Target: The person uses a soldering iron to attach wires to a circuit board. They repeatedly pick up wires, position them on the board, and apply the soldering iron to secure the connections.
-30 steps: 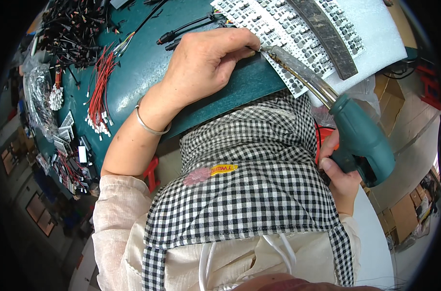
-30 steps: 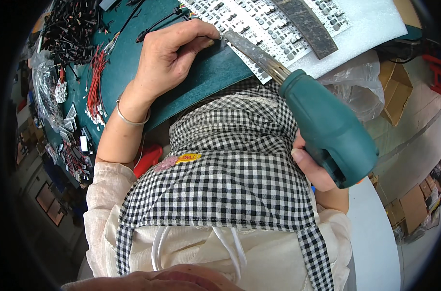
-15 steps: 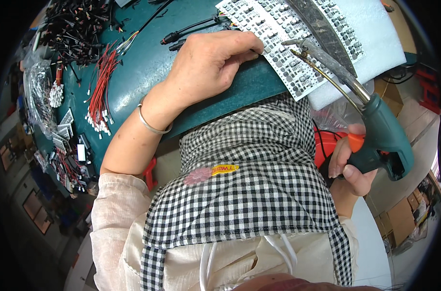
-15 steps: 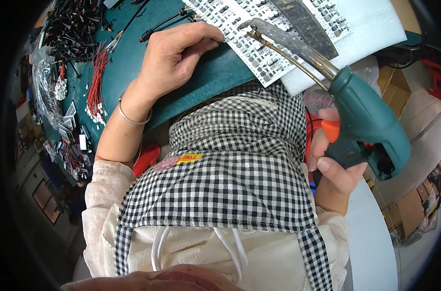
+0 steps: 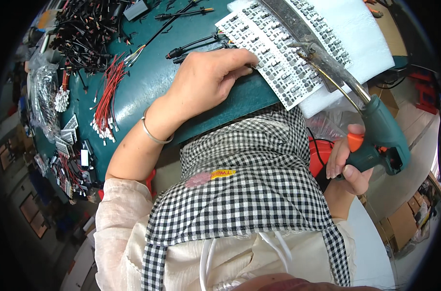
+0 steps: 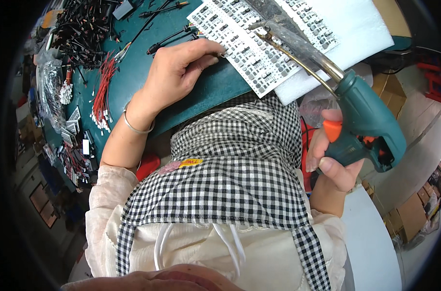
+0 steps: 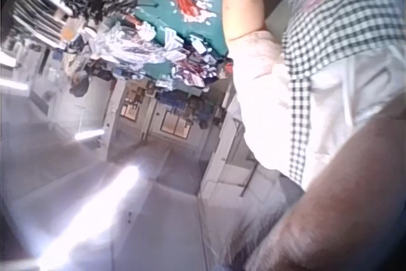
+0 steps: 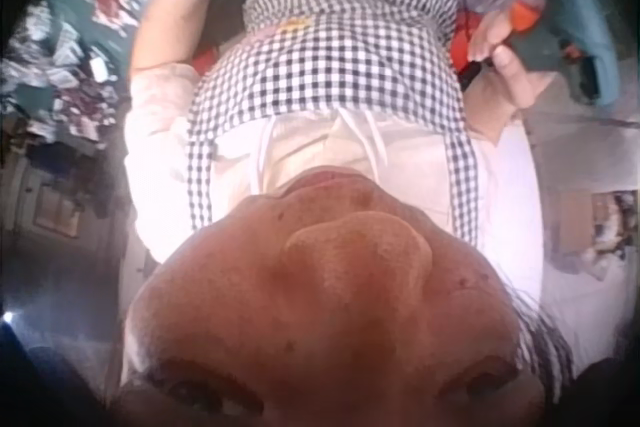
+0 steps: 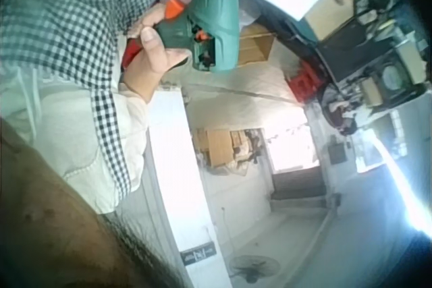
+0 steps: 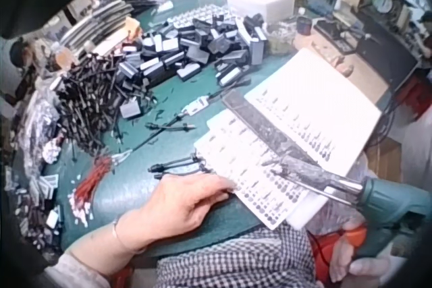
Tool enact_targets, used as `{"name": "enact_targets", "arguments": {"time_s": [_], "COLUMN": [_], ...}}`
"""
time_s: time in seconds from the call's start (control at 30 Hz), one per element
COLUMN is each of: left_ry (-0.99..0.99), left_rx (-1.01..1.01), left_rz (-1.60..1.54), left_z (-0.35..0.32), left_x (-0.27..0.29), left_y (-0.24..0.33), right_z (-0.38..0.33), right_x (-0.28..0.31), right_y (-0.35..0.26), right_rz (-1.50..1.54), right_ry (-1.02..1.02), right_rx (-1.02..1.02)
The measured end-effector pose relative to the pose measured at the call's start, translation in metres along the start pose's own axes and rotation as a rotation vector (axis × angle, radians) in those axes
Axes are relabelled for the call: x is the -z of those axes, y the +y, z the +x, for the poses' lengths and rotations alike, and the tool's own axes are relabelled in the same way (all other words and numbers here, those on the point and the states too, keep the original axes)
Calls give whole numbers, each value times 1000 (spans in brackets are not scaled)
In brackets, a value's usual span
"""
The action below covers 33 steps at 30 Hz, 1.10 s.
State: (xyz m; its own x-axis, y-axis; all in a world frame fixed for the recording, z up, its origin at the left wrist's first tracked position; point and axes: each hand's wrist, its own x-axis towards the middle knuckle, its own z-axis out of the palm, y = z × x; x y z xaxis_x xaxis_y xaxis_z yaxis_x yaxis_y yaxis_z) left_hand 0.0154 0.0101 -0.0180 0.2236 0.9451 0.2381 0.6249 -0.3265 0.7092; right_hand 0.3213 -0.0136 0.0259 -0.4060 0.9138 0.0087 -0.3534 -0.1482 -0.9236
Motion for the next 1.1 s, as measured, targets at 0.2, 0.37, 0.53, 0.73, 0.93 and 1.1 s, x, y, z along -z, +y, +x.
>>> {"name": "enact_targets", "arguments": {"time_s": [0.2,0.37,0.53,0.73,0.93,1.1], "left_ry": [15,111,76,314,277,193], "left_rx": [-47,-83,-42,121,307,332], "left_rz": [441,479,364,615,830,710], "left_z": [-17,-39,-40,-15,14,41], "left_x": [30,21,36,96,126,130], "left_y": [11,3,5,-39,-97,-115], "right_z": [2,11,15,26,30,27], "right_x": [11,19,24,29,18,8], "right_y": [-4,-3,-6,-11,-24,-45], "right_rz": [47,52,-18,-207,-628,-639], "right_ry": [47,-32,-37,-56,157,221], "right_rx": [50,86,121,244,388,429]}}
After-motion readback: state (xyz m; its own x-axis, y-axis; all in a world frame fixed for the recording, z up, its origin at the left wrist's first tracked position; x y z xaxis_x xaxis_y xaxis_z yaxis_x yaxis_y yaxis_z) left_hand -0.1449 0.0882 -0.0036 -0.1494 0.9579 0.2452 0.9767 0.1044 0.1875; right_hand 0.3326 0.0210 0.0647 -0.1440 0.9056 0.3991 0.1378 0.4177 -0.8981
